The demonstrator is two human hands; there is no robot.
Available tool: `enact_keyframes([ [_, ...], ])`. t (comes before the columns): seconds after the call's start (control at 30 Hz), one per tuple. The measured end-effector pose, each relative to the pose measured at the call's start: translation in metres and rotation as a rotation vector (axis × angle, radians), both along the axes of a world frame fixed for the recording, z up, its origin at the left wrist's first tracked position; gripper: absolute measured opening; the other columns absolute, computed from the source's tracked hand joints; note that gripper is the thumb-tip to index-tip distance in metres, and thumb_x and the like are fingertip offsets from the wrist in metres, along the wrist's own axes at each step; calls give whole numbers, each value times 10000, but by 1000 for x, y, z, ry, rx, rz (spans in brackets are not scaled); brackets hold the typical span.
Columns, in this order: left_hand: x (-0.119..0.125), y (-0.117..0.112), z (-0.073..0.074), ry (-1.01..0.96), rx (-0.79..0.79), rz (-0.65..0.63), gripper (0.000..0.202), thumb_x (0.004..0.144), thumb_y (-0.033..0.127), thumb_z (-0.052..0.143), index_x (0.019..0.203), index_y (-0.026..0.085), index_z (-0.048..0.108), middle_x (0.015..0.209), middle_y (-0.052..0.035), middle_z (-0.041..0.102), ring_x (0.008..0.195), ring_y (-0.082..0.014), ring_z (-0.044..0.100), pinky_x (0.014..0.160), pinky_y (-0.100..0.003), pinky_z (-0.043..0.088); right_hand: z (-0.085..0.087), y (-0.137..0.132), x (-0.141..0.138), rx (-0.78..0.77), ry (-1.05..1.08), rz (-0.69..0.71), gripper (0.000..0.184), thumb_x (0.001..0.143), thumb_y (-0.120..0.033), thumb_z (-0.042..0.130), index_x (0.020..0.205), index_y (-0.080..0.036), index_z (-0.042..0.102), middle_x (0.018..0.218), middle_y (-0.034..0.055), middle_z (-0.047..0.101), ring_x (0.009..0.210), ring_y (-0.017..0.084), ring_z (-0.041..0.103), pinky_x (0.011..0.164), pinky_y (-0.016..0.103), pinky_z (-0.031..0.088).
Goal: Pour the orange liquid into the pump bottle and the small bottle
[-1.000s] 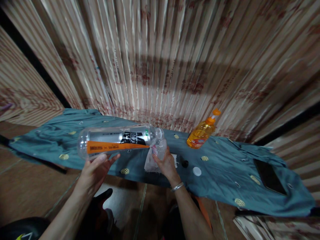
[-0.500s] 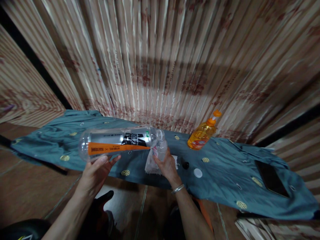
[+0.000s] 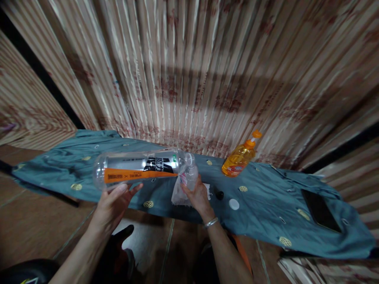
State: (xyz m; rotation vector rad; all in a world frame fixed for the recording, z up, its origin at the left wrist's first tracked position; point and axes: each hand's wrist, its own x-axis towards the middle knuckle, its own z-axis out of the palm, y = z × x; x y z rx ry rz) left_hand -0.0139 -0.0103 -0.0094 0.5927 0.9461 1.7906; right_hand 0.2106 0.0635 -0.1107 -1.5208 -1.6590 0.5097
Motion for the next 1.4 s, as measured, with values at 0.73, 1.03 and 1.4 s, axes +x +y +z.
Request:
enact_keyframes([
  [0.73, 0, -1, -2, 2, 23, 5, 392, 476, 247, 888, 827, 220, 714, 760, -9, 719, 742, -194, 668, 734, -406, 603, 2, 0, 0, -55, -16, 0, 609, 736, -511, 648, 1200, -144, 504, 971, 123, 721, 889, 299, 706, 785, 405, 549],
  [1.03, 0, -1, -2, 5, 27, 11, 415, 475, 246, 889, 848, 229, 708, 769, -3, 720, 760, -201, 667, 737, -411, 602, 2, 0, 1, -38, 16, 45, 590, 763, -506, 637, 1213, -155, 486, 1017, 126, 714, 917, 287, 702, 805, 396, 549],
  [1.4, 0, -1, -1, 4, 19, 14, 378, 487, 237, 877, 827, 226, 711, 756, -2, 707, 721, -180, 660, 733, -392, 604, 8, -3, 0, -56, -27, 13, 533, 754, -490, 644, 1131, -136, 520, 943, 123, 710, 859, 286, 703, 753, 363, 549],
])
